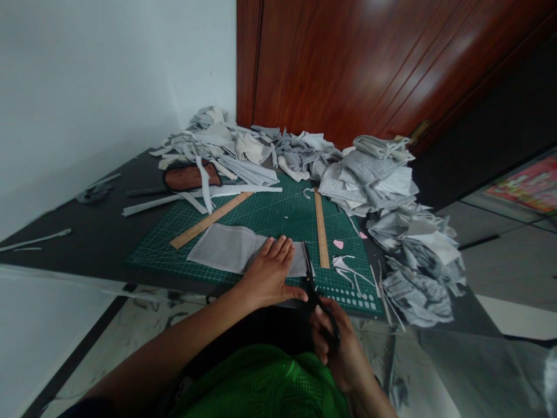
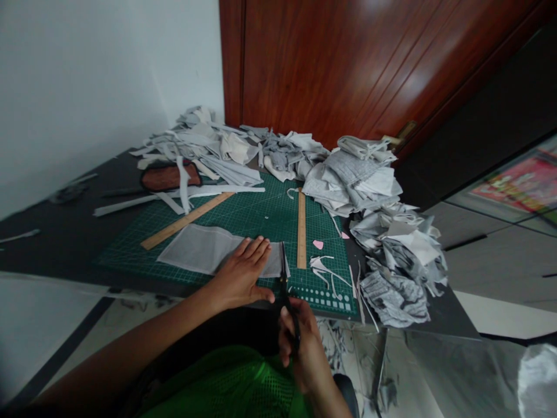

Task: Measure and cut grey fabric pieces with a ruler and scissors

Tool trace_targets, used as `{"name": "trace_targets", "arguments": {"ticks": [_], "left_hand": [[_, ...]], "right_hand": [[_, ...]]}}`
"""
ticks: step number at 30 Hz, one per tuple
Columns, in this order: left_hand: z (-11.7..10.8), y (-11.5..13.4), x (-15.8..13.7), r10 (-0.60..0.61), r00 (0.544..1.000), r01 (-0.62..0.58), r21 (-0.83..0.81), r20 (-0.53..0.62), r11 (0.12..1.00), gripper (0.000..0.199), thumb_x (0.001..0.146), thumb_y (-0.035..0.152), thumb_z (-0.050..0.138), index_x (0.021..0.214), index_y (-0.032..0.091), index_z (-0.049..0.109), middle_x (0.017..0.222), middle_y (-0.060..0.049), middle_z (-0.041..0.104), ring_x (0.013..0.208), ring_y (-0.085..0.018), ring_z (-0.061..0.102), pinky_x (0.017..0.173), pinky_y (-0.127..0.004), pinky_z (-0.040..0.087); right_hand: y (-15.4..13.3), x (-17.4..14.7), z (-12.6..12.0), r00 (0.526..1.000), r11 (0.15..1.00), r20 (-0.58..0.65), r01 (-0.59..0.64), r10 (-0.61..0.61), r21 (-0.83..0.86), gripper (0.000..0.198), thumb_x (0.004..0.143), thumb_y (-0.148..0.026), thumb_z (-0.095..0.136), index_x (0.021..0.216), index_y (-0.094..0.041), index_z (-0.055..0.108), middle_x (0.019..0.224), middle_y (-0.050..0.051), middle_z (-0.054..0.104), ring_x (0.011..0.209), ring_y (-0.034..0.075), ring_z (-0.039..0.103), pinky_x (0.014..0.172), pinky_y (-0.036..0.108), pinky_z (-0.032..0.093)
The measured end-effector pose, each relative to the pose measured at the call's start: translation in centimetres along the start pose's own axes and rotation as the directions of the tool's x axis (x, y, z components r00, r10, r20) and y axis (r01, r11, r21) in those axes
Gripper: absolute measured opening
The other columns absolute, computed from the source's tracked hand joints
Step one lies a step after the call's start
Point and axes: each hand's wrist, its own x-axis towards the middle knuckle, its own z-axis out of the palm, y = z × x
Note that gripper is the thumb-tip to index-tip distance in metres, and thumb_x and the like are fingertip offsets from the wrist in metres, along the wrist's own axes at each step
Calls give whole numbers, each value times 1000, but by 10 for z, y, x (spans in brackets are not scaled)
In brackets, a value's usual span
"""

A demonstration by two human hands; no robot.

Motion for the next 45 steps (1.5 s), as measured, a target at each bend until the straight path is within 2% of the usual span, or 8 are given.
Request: {"name": "trace_targets", "arguments": {"ticks": [9, 17, 21, 26, 32, 36, 42, 45], "left_hand": [[-15, 10, -3, -29, 999, 30, 42, -22, 999, 81, 92, 82, 48, 131, 13, 65, 139, -20, 62, 131, -37, 56, 110, -50, 45], [-21, 0, -3, 345, 939, -343, -115, -6, 932, 52, 95, 61, 65, 125, 18, 68, 131, -11, 67, 134, -29, 54, 120, -44, 38], [-24, 6, -6, 238, 969, -239, -9, -70, 971, 36, 102, 41, 60, 129, 19, 67, 133, -12, 66, 138, -31, 50, 115, -49, 41], [-31, 7, -3, -80, 996, 82, 39, -48, 996, 34, 96, 46, 66, 115, 18, 70, 124, -14, 67, 120, -35, 58, 100, -53, 49], [-46, -42, 1, 58, 998, -55, -84, 38, 995, 37, 90, 38, 76, 124, 24, 69, 132, -5, 68, 132, -27, 57, 115, -46, 44], [-44, -64, -2, 80, 997, -80, -27, 6, 996, 36, 99, 32, 65, 134, 24, 66, 145, -5, 63, 150, -29, 41, 123, -51, 36], [-39, -31, -17, 216, 976, -216, -17, 4, 976, 44, 101, 39, 62, 142, 22, 61, 145, -10, 62, 144, -28, 48, 120, -48, 42], [-35, -12, -25, 243, 968, -238, -81, 60, 968, 68, 88, 62, 73, 139, 19, 62, 143, -13, 62, 142, -33, 50, 122, -51, 40]], "right_hand": [[5, 3, -10, 998, 997, -55, 34, -30, 62, 52, 73, -57, 88, 99, -25, 56, 66, -11, 53, 39, 4, 39, 33, 13, 26], [16, -15, -28, 992, 992, -13, 129, -129, 5, 50, 80, -57, 84, 110, -27, 58, 62, -10, 50, 38, 5, 37, 34, 14, 31], [17, -37, -44, 996, 995, 36, 86, -84, -49, 60, 76, -60, 86, 120, -28, 61, 65, -7, 57, 37, 5, 37, 34, 16, 31], [25, -59, -58, 997, 995, 70, 49, -43, -87, 67, 75, -62, 84, 133, -36, 61, 65, -4, 59, 37, 6, 34, 37, 18, 27], [22, -56, -60, 999, 997, 24, -42, 43, -64, 73, 76, -63, 85, 136, -32, 60, 59, -8, 53, 38, 5, 35, 37, 15, 27], [19, -50, -55, 996, 991, -9, 91, -93, -100, 76, 79, -66, 82, 139, -27, 56, 56, -9, 52, 36, 9, 41, 35, 20, 39], [30, -70, -61, 996, 999, 87, -19, 22, -31, 68, 78, -63, 84, 136, -32, 64, 69, -1, 65, 43, 14, 53, 42, 27, 47], [33, -82, -64, 998, 997, 65, 26, -21, -74, 61, 73, -66, 84, 124, -33, 74, 95, 10, 76, 78, 29, 73, 69, 40, 60]]}}
